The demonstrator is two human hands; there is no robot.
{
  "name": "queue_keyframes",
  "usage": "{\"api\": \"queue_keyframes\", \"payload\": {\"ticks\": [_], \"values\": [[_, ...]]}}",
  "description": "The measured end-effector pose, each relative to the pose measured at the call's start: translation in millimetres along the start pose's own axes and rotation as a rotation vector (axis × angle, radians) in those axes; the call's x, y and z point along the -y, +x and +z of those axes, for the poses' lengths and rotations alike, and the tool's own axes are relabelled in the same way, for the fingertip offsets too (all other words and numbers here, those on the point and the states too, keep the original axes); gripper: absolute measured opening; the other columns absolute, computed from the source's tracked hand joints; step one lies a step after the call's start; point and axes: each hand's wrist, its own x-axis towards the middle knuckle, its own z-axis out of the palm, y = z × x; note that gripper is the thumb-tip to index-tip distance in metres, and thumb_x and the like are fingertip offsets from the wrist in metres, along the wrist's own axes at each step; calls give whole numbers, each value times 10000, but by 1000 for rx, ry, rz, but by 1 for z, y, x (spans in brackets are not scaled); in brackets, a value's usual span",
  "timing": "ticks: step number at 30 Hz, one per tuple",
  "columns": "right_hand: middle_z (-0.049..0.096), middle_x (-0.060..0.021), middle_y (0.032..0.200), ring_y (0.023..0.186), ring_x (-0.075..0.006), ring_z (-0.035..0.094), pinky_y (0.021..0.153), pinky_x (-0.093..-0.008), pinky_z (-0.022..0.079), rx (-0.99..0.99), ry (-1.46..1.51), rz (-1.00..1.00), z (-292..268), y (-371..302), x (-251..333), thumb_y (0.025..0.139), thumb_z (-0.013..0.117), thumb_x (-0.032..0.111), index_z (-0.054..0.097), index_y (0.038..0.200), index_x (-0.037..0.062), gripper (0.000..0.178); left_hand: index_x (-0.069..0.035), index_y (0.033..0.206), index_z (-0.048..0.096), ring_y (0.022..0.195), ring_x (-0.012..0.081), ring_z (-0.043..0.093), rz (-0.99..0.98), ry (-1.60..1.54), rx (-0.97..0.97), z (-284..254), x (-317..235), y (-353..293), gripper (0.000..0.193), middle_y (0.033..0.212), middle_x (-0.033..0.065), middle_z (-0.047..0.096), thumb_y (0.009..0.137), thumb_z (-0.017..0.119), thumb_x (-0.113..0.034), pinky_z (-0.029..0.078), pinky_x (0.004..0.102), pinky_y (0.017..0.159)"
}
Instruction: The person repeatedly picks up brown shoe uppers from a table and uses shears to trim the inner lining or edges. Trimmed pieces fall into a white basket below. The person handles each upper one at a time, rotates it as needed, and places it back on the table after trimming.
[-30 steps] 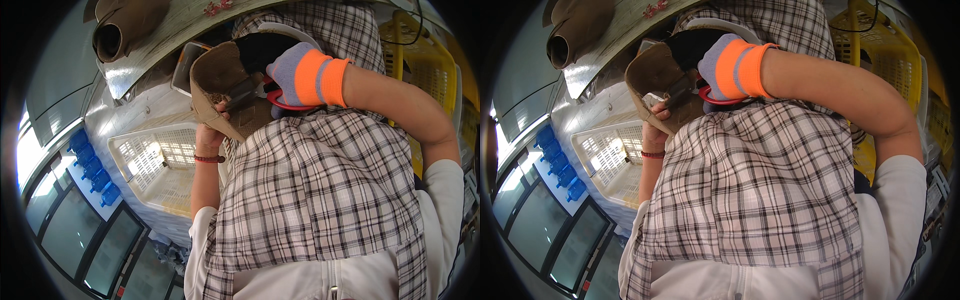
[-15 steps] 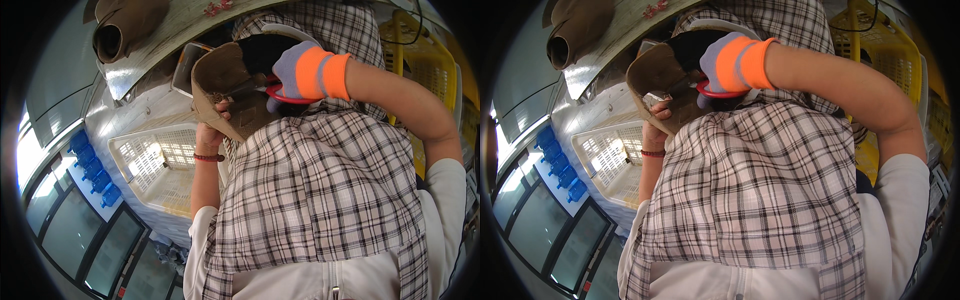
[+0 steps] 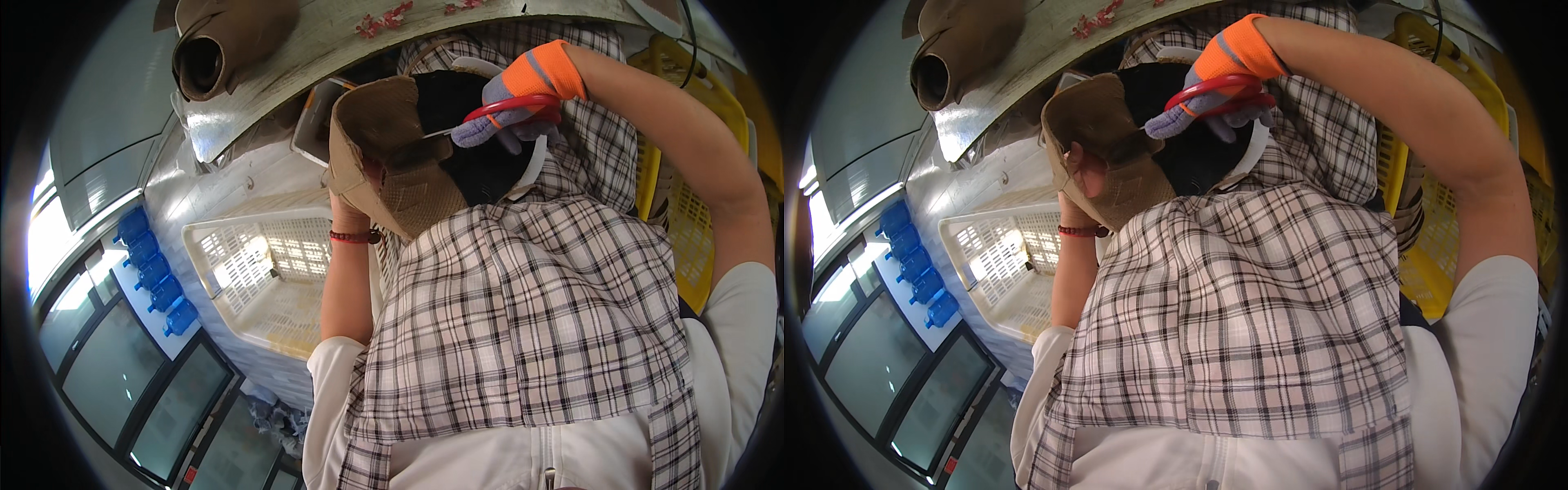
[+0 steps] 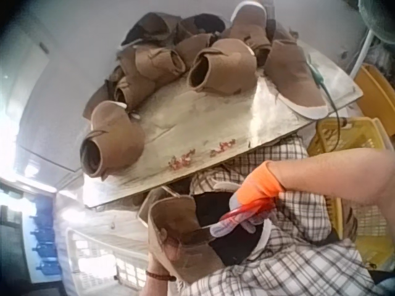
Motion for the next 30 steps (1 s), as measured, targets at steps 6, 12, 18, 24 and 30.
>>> {"api": "queue_keyframes", "payload": {"ticks": [6, 12, 18, 24, 30], "values": [[590, -72, 594, 487, -194, 603, 492, -298, 527, -58, -36, 58, 1, -13, 18, 990, 391, 556, 711, 905, -16, 661, -83, 1359, 487, 1232, 298, 527, -36, 23, -16, 3, 2, 2, 524, 1349, 100, 556, 906, 683, -259, 399, 480, 1066], [618, -114, 637, 556, -240, 668, 543, -343, 574, -30, -7, 126, -4, 4, 40, 962, 392, 629, 706, 917, -28, 729, -89, 1352, 496, 1243, 276, 512, 42, 82, -42, 4, 3, -2, 518, 1351, 82, 554, 901, 690, -255, 375, 463, 1089], [623, -118, 645, 523, -241, 648, 525, -344, 576, -90, -54, 101, -3, -2, 53, 882, 413, 746, 708, 871, -22, 823, -96, 1364, 491, 1240, 267, 517, 38, 127, -61, 1, 8, -1, 533, 1345, 69, 559, 893, 699, -237, 379, 455, 1086], [597, -95, 598, 493, -216, 614, 496, -328, 562, -166, -71, 68, 1, 6, 51, 828, 550, 727, 669, 737, -5, 747, -105, 1358, 497, 1223, 261, 533, 82, 194, -86, 4, -5, 4, 517, 1332, 67, 567, 892, 700, -200, 412, 456, 1052], [679, -178, 755, 764, -346, 669, 695, -430, 522, -461, -327, -71, 42, -3, 31, 742, 613, 746, 708, 838, -23, 780, -96, 1169, 583, 939, 232, 623, 309, 772, -86, -13, 24, 1, 295, 1077, 72, 646, 906, 680, -190, 518, 401, 801]]}}
